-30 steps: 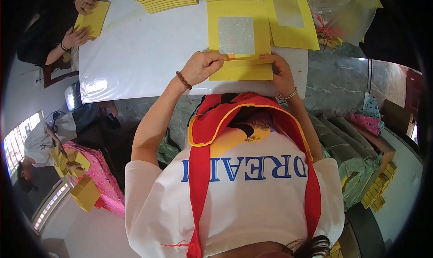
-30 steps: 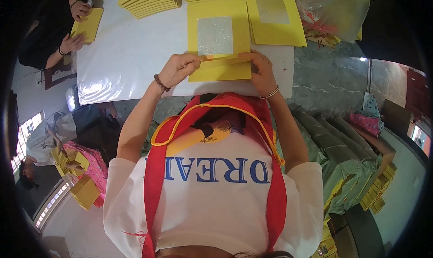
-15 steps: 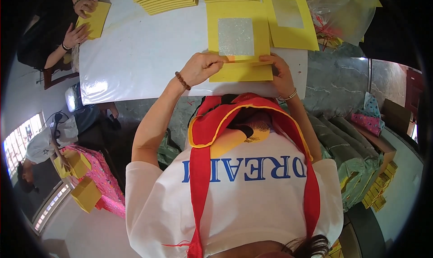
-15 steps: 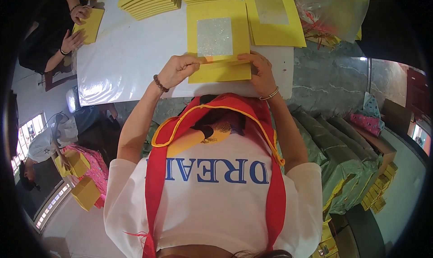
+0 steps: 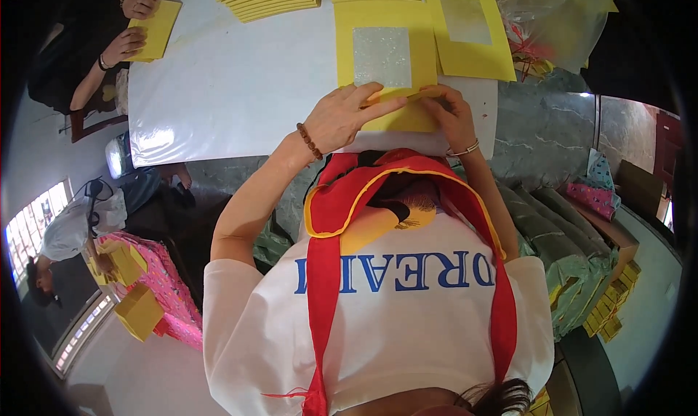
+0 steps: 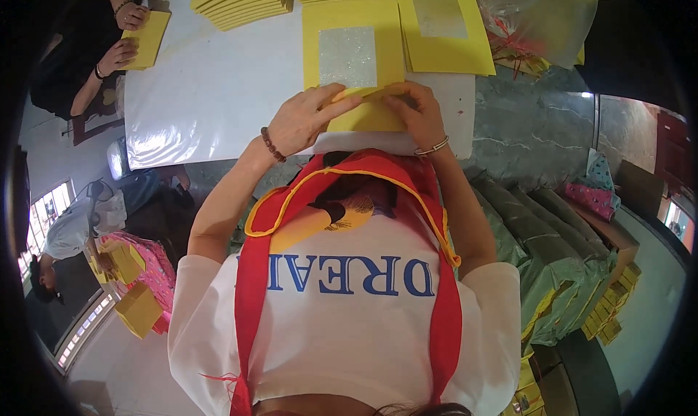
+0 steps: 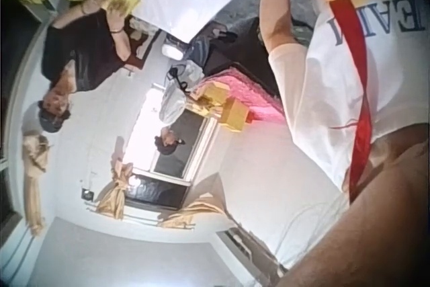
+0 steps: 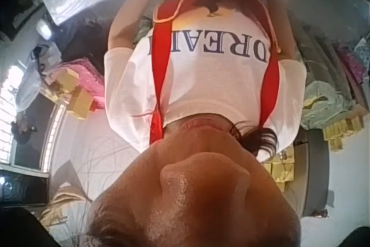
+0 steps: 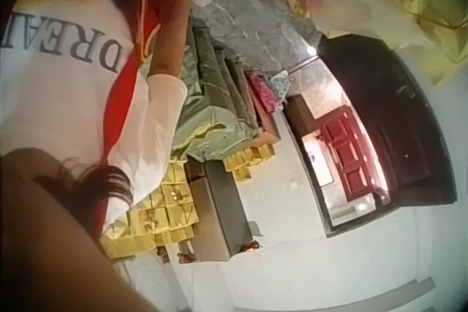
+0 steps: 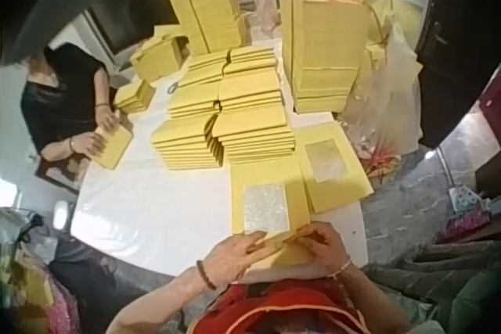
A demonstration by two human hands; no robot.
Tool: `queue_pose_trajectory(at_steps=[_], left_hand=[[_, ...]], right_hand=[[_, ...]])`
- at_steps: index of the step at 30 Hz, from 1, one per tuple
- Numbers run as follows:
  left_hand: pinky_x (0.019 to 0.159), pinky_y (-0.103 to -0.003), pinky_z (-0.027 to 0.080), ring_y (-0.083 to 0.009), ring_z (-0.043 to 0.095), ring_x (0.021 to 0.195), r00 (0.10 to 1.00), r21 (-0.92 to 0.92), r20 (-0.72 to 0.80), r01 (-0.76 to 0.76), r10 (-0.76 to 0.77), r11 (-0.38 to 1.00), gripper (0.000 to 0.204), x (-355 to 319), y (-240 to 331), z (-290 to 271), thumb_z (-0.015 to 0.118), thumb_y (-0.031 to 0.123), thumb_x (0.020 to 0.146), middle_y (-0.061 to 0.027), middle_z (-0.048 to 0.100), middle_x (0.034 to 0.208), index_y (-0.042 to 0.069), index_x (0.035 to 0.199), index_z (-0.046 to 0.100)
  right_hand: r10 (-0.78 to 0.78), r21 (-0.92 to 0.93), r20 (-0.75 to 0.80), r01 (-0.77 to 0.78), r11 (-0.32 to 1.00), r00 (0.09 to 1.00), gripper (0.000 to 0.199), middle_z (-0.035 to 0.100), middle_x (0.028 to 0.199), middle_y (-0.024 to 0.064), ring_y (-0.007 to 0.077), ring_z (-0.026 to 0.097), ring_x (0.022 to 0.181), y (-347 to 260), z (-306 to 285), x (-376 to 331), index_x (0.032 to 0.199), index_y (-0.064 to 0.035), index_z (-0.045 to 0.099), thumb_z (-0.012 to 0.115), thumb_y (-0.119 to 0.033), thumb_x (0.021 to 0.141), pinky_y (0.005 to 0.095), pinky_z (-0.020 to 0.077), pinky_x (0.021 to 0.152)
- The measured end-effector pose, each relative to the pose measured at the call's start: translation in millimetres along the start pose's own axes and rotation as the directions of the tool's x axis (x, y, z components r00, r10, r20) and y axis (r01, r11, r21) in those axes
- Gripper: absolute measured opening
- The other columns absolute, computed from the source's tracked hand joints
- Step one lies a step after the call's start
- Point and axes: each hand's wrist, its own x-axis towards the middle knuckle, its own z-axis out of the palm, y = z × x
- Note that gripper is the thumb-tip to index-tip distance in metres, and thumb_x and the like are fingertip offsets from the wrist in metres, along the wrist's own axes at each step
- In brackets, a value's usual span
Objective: Fold yellow joss paper sheets with silver foil squares into organized stacks.
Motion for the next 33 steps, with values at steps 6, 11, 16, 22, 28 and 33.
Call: queue_pose_trajectory(at_steps=[6,11,16,22,28,33], left_hand=[[0.077,-0.035,0.048,-0.0279,0.055,0.092,0.995,0.08,0.067,-0.085,0.08,0.993,0.049,-4,-3,0,0.057,0.002,0.074,-0.0119,0.052,0.116,0.017,0.121,0.052],[0.078,-0.034,0.046,-0.0264,0.053,0.092,0.995,-0.011,0.004,-0.098,0.098,0.995,0.048,-2,1,-5,0.066,0.014,0.071,-0.0101,0.051,0.117,0.017,0.118,0.055],[0.084,-0.037,0.042,-0.0278,0.05,0.099,0.994,-0.013,0.091,-0.064,0.065,0.998,0.056,-2,-1,-7,0.073,0.022,0.064,-0.0112,0.049,0.119,0.016,0.117,0.056],[0.086,-0.036,0.041,-0.0266,0.048,0.099,0.988,-0.123,0.102,-0.104,0.117,0.987,0.037,1,-12,-10,0.069,0.021,0.07,-0.0094,0.051,0.114,0.013,0.105,0.06],[0.08,-0.034,0.045,-0.0259,0.054,0.09,1.0,-0.343,0.011,0.026,-0.024,0.939,0.014,0,-15,-9,0.059,0.018,0.083,-0.009,0.06,0.096,0.005,0.086,0.063],[0.075,-0.035,0.047,-0.0268,0.056,0.085,0.985,-0.442,0.099,0.171,-0.142,0.881,0.015,3,-20,-11,0.057,0.017,0.084,-0.0111,0.062,0.091,0.002,0.087,0.062]], right_hand=[[-0.033,0.116,0.08,0.024,0.993,0.996,0.022,0.059,0.098,0.0054,0.0144,0.054,0.091,-7,0,0,0.099,-0.0042,0.062,0.065,-0.012,0.079,0.026,0.0428,0.081],[0.085,0.177,0.053,-0.093,0.98,0.995,0.022,0.059,0.095,0.0035,0.0113,0.054,0.088,-2,0,-2,0.1,-0.0025,0.062,0.064,-0.012,0.081,0.0242,0.0433,0.077],[0.083,0.209,0.085,-0.099,0.973,0.993,0.022,0.06,0.092,0.0017,0.0086,0.054,0.084,-11,1,-1,0.1,-0.0011,0.061,0.063,-0.013,0.082,0.0222,0.0435,0.075],[0.119,0.209,0.183,-0.157,0.965,0.976,0.023,0.06,0.102,0.0002,0.0084,0.053,0.092,-3,-9,3,0.106,-0.0039,0.06,0.058,-0.006,0.084,0.0214,0.0414,0.083],[0.085,0.218,0.228,-0.136,0.966,0.97,0.023,0.058,0.11,0.0027,0.0103,0.051,0.099,-9,-12,0,0.107,-0.0031,0.059,0.054,-0.009,0.086,0.0245,0.039,0.088],[0.041,0.318,0.249,-0.122,0.94,0.968,0.043,0.055,0.113,0.0045,0.013,0.049,0.105,0,-14,-2,0.119,-0.0025,0.052,0.065,-0.011,0.078,0.0266,0.0372,0.092]])
